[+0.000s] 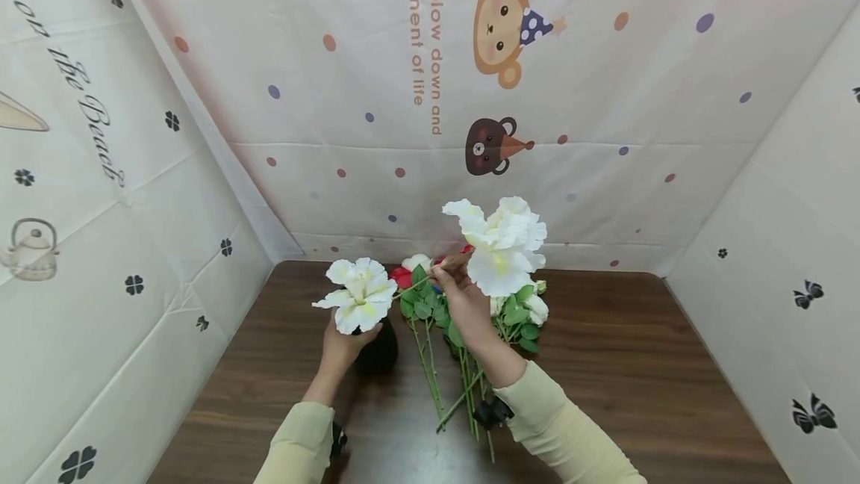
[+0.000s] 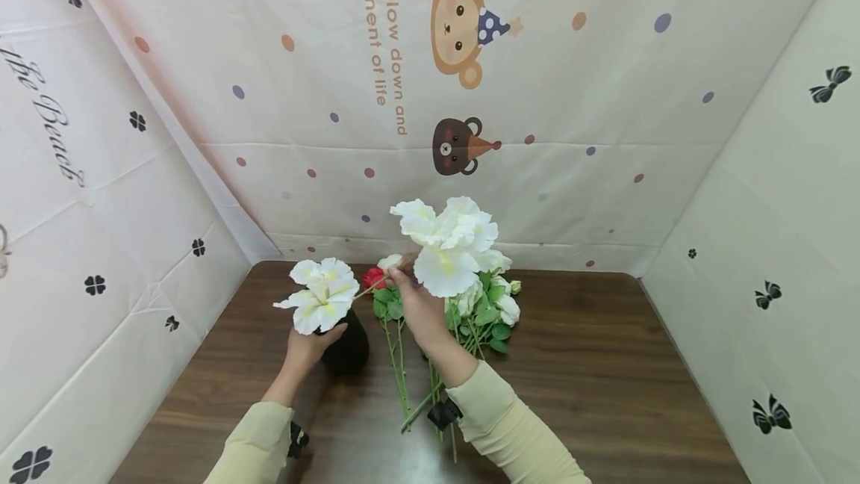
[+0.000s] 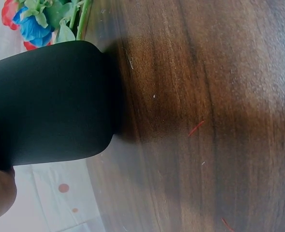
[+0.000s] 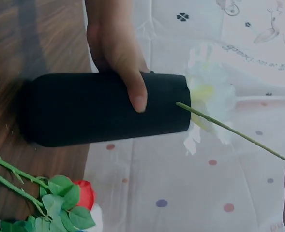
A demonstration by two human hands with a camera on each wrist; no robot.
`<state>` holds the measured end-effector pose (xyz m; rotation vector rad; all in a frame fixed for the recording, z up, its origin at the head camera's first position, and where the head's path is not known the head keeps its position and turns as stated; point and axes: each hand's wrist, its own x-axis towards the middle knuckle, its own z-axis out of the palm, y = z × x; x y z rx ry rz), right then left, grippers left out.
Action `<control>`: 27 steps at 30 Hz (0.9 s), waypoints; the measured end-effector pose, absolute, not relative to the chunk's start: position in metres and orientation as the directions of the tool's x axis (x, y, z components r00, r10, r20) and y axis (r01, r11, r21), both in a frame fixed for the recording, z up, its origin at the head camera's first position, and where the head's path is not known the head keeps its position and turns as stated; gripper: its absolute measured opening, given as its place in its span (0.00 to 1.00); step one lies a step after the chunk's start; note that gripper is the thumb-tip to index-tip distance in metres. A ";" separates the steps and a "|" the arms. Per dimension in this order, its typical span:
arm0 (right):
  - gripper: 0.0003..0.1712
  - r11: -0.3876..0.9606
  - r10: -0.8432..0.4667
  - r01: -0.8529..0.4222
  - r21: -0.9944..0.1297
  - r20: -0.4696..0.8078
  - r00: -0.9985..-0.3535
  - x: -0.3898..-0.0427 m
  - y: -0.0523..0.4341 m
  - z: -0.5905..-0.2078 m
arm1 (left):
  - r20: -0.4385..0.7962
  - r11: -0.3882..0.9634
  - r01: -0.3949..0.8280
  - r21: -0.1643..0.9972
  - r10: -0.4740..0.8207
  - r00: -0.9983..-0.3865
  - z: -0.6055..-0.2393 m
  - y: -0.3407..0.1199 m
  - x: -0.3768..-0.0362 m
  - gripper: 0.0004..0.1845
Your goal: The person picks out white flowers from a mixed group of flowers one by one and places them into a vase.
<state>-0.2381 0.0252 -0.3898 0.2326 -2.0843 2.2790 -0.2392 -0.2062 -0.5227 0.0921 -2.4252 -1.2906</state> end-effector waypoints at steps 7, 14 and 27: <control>0.18 -0.033 -0.096 -0.270 -0.962 0.272 -0.958 -0.235 0.010 -0.395 | 0.278 0.575 0.098 0.812 -0.233 -0.932 -0.524 -0.206 -0.236 0.42; 0.10 -0.245 -0.055 -0.402 -0.882 0.427 -0.903 -0.235 0.005 -0.388 | 0.246 0.532 0.093 0.842 -0.224 -0.943 -0.523 -0.206 -0.236 0.43; 0.29 0.210 -0.058 -0.449 -0.869 0.448 -0.892 -0.229 0.002 -0.383 | 0.329 0.612 0.143 0.778 -0.203 -0.922 -0.524 -0.209 -0.240 0.44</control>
